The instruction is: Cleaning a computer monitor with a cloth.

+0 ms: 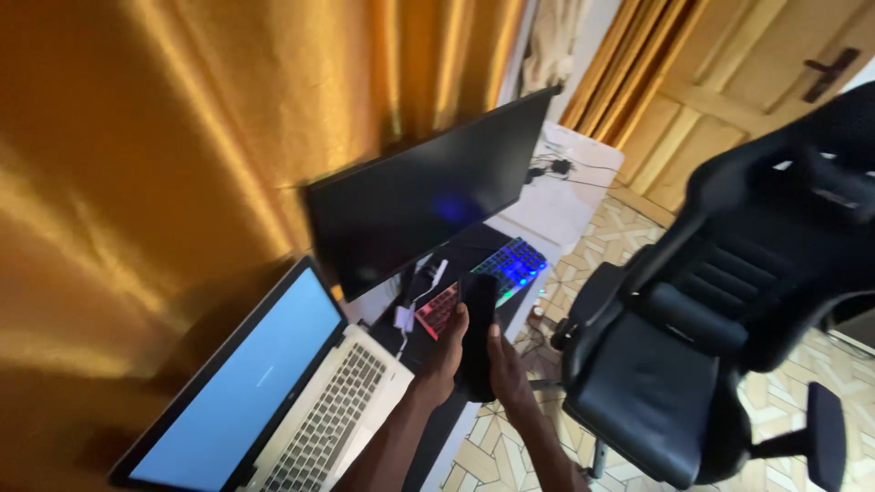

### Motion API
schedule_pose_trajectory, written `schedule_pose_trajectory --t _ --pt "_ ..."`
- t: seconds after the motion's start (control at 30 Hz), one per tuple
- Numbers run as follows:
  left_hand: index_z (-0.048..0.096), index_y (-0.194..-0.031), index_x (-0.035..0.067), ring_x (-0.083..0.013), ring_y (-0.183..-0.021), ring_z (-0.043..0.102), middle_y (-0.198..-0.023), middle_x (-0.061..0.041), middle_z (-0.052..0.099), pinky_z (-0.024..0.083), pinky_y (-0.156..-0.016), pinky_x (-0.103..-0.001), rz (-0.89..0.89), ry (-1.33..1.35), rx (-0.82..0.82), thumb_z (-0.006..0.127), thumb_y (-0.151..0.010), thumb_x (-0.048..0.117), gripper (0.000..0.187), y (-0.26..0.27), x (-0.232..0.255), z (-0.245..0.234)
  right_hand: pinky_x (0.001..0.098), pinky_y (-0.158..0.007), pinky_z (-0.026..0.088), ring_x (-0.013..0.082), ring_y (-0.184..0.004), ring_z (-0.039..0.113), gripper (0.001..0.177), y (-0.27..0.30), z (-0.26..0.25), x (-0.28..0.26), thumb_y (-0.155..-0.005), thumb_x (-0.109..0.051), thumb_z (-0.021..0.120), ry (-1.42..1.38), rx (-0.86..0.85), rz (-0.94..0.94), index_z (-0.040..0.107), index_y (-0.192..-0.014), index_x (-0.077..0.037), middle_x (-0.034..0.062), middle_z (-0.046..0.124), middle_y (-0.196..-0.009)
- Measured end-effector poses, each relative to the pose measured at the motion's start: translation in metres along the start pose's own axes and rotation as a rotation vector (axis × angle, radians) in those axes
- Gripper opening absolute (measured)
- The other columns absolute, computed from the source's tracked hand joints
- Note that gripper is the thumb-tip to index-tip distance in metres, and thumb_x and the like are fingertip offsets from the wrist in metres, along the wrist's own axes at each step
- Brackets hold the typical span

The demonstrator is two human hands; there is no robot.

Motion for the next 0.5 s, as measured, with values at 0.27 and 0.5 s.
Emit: schedule_pose_trajectory --t 0.27,0.5 --pt "0.016 -0.167 0.024 -0.0260 -0.160 0.015 -0.173 -0.005 0.020 0.013 -0.124 -0.051 -0.529 0.416 -0.014 0.045 -0.094 0.063 0.087 -0.074 0.142 0.016 0.0296 -0.108 0.041 0.0161 -0.133 0.055 0.062 -0.006 -0.030 -0.021 -0.102 -0.042 0.048 0.007 0.025 0.021 0.043 -0.156 -0.013 0.0073 0.061 -0.146" --pt "0.018 -0.163 0.037 -0.0252 -0.150 0.032 -0.164 -0.002 0.034 0.030 -0.120 -0.049 -0.777 0.391 0.097 0.072 -0.085 0.038 0.094 -0.065 0.119 0.010 0.0320 -0.103 0.051 0.0179 -0.126 0.065 0.054 -0.008 -0.017 -0.022 -0.106 -0.022 0.049 0.081 0.028 0.003 0.038 -0.159 -0.018 0.0099 0.067 -0.141"
Point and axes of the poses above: each hand's wrist, its own y-axis away from the middle knuckle, its own z-axis out of the palm, x = y × z, the point moved 3 cm from there along -y, towards the middle knuckle
